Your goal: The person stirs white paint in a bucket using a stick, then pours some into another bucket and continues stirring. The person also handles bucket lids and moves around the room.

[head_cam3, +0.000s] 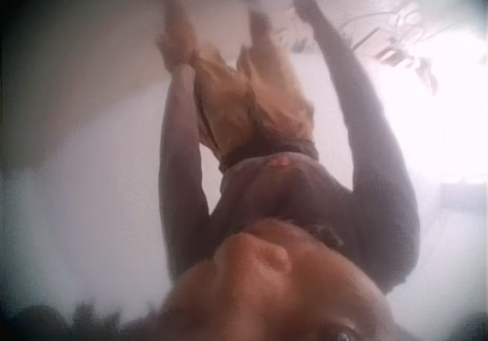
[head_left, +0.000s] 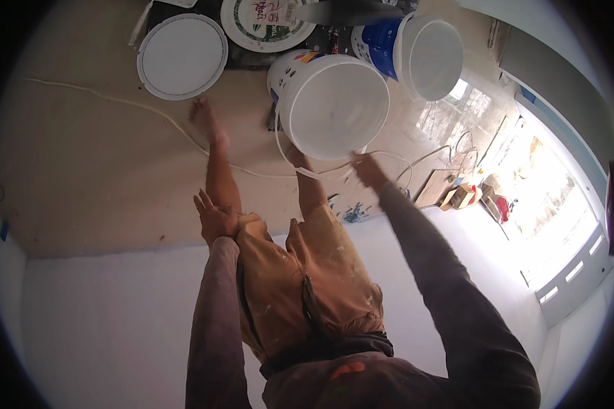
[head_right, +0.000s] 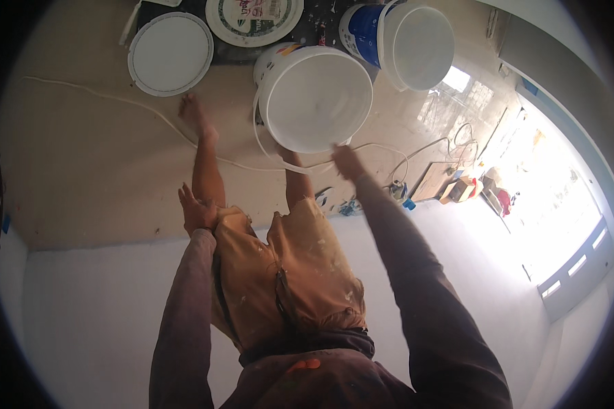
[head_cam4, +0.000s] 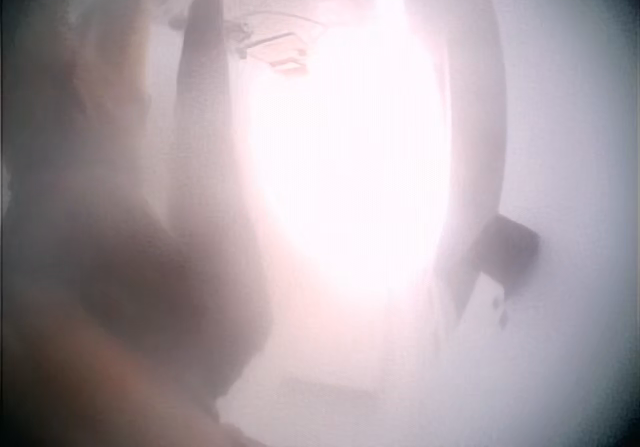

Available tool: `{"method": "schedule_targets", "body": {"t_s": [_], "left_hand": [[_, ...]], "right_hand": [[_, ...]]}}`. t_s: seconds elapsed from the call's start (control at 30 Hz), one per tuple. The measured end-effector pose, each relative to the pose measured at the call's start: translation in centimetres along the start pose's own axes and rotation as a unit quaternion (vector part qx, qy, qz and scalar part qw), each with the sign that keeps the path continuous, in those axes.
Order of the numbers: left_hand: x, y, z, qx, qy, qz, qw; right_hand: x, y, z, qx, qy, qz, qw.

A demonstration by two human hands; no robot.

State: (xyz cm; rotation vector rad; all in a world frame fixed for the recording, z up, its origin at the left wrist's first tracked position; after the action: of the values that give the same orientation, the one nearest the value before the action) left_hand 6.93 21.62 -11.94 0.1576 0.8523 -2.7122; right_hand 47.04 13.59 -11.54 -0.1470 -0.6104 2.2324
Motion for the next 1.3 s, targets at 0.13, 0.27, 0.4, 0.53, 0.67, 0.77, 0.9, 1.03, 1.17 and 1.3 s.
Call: {"method": "schedule_targets", "body": {"t_s": [0.13, 0.27, 0.4, 0.53, 0.67, 0.77, 0.9, 1.03, 1.17, 1.3], "left_hand": [[-0.1, 0.0, -0.3, 0.0, 0.012, -0.026, 1.0], [-0.1, 0.2, -0.1, -0.019, 0.03, -0.046, 0.998], [0.5, 0.8, 0.0, -0.012, 0.027, -0.024, 0.999], [1.1, 1.0, -0.4, -0.006, 0.026, -0.022, 0.999], [0.7, 1.1, -0.8, -0.031, 0.063, -0.063, 0.996], [0.8, 1.1, -0.7, -0.041, 0.045, -0.053, 0.997], [0.6, 0.6, -0.6, -0.036, 0.037, -0.043, 0.998], [0.0, 0.2, -0.9, -0.011, 0.021, -0.054, 0.998], [-0.6, -0.2, -0.9, -0.007, 0.022, -0.056, 0.998], [-0.7, -0.4, -0.6, -0.015, 0.028, -0.08, 0.996]], "right_hand": [[6.7, 1.4, -2.6, 0.081, -0.062, 0.048, 0.994], [1.8, -9.0, -7.1, 0.113, 0.137, -0.225, 0.958], [-5.2, -7.0, -4.2, 0.076, 0.244, -0.328, 0.909], [1.1, 3.6, -0.2, 0.023, -0.016, 0.039, 0.999], [6.7, 1.4, -2.5, 0.134, -0.041, -0.06, 0.988], [4.1, -7.7, -5.7, 0.146, 0.057, -0.346, 0.925], [-4.1, -8.5, -4.9, 0.099, 0.225, -0.389, 0.888], [-1.2, 2.6, -1.3, 0.046, 0.013, 0.052, 0.997], [8.7, 4.8, -1.6, -0.04, -0.273, 0.199, 0.94], [4.7, -4.6, -7.6, 0.218, 0.049, -0.409, 0.885]]}}
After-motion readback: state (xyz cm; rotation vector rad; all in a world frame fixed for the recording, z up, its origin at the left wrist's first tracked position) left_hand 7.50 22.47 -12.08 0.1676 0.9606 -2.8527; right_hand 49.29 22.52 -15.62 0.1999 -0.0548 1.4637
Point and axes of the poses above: each hand's wrist, its own z-axis away from the middle knuckle, its own y-axis out of the palm, x = y × z, the point moved 6 cm from there along -z, towards the middle knuckle, and after that the axes turned 9 degrees about y, right-handed, at the moved point
